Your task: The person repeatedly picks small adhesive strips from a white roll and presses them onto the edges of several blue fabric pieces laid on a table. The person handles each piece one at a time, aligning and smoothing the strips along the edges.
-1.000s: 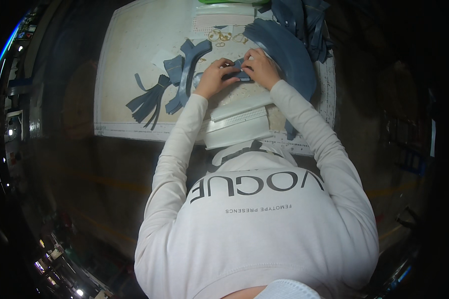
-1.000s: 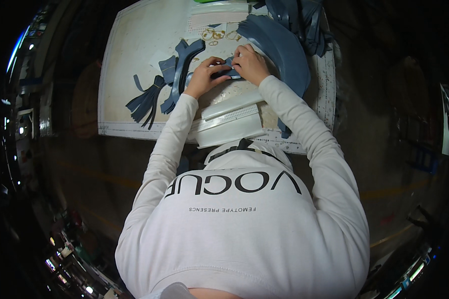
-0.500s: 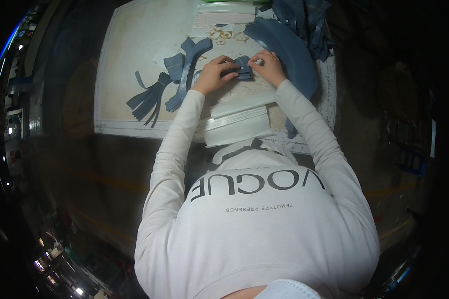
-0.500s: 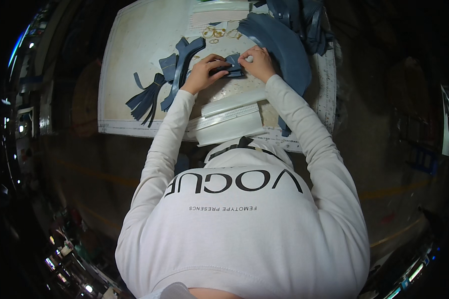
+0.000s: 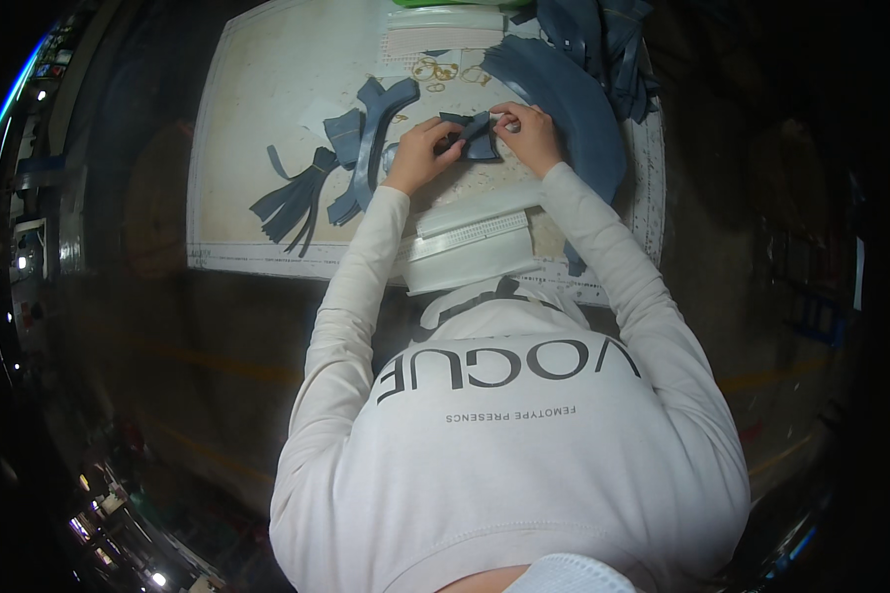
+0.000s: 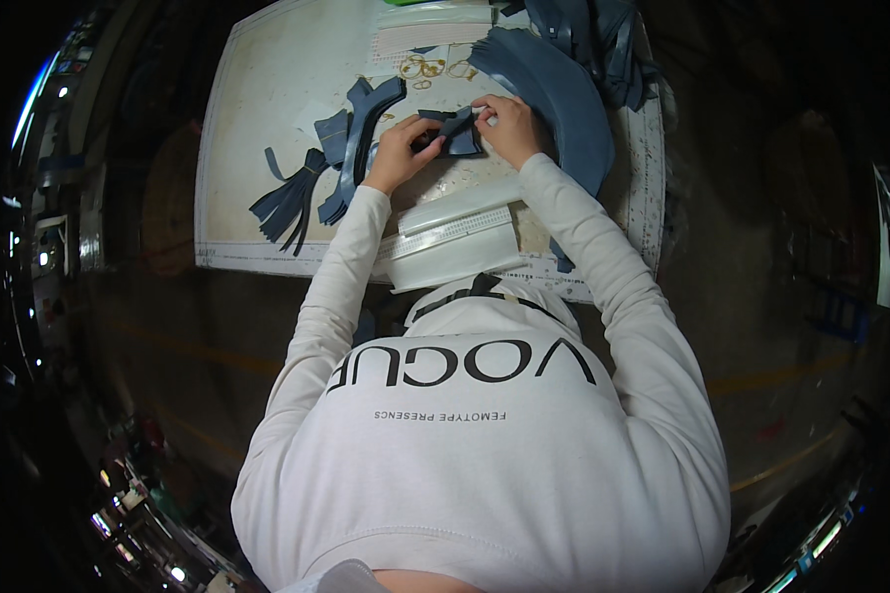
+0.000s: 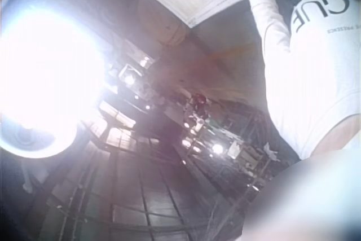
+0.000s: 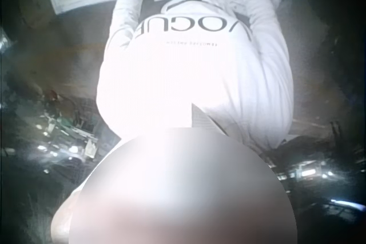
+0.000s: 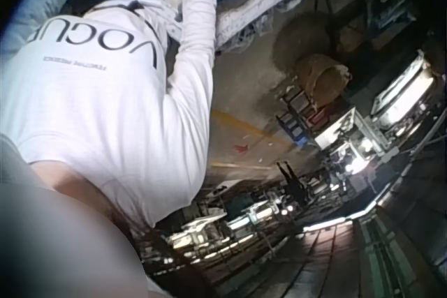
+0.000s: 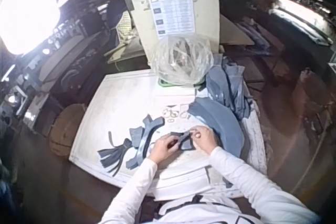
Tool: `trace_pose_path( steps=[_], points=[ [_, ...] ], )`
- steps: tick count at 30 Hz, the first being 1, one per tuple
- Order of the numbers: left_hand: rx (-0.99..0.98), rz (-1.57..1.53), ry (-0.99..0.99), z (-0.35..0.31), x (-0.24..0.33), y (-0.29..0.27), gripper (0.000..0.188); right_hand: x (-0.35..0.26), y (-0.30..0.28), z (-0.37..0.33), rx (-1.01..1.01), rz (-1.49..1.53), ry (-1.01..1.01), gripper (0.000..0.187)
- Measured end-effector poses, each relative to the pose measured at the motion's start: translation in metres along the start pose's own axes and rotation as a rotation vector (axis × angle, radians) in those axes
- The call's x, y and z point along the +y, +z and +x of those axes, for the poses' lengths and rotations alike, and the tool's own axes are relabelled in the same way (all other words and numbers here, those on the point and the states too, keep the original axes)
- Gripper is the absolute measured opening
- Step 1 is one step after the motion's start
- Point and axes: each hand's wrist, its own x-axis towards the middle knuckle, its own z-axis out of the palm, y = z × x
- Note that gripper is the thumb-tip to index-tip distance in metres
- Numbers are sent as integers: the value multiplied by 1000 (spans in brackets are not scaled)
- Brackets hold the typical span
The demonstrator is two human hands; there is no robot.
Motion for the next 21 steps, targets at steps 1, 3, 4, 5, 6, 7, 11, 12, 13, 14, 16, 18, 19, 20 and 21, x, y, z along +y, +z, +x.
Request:
trace_pose_path(
  steps=[1,3,4,5,6,7,11,12,13,14,16,18,19,20,21],
  points=[
    [23,-108,-13,0,0,0,35,-1,-1,-1,-30,53,49,31],
    [-33,119,33,0,0,-3,36,-7,0,-4,-69,173,-11,40],
    [-73,228,70,0,0,-4,36,-11,2,-6,-89,228,-45,44],
    [-70,251,112,0,0,-4,36,-15,3,-9,-94,171,-60,45],
    [-66,275,153,0,0,-3,36,-18,4,-12,-102,109,-80,46],
    [-62,299,192,0,0,-3,35,-21,5,-13,-103,51,-113,48],
    [-75,308,212,2,0,-4,34,-26,8,-10,-40,-198,-189,41],
    [-72,284,218,3,0,-5,33,-25,9,-9,-21,-209,-164,39],
    [-69,260,224,3,0,-5,32,-24,9,-7,-6,-216,-149,37],
    [-92,255,171,3,0,-6,30,-22,8,-5,28,-159,-105,36],
    [-133,258,49,3,0,-8,27,-16,4,-1,91,-41,-38,34],
    [-37,66,31,3,1,-6,25,-13,5,2,56,79,-46,33],
    [-5,-16,41,3,1,-5,25,-11,5,1,0,135,-1,33],
    [-16,71,58,3,1,-4,24,-10,7,0,-69,187,58,32],
    [-41,169,99,4,2,-3,25,-10,9,-2,-42,145,-9,32]
  ],
)
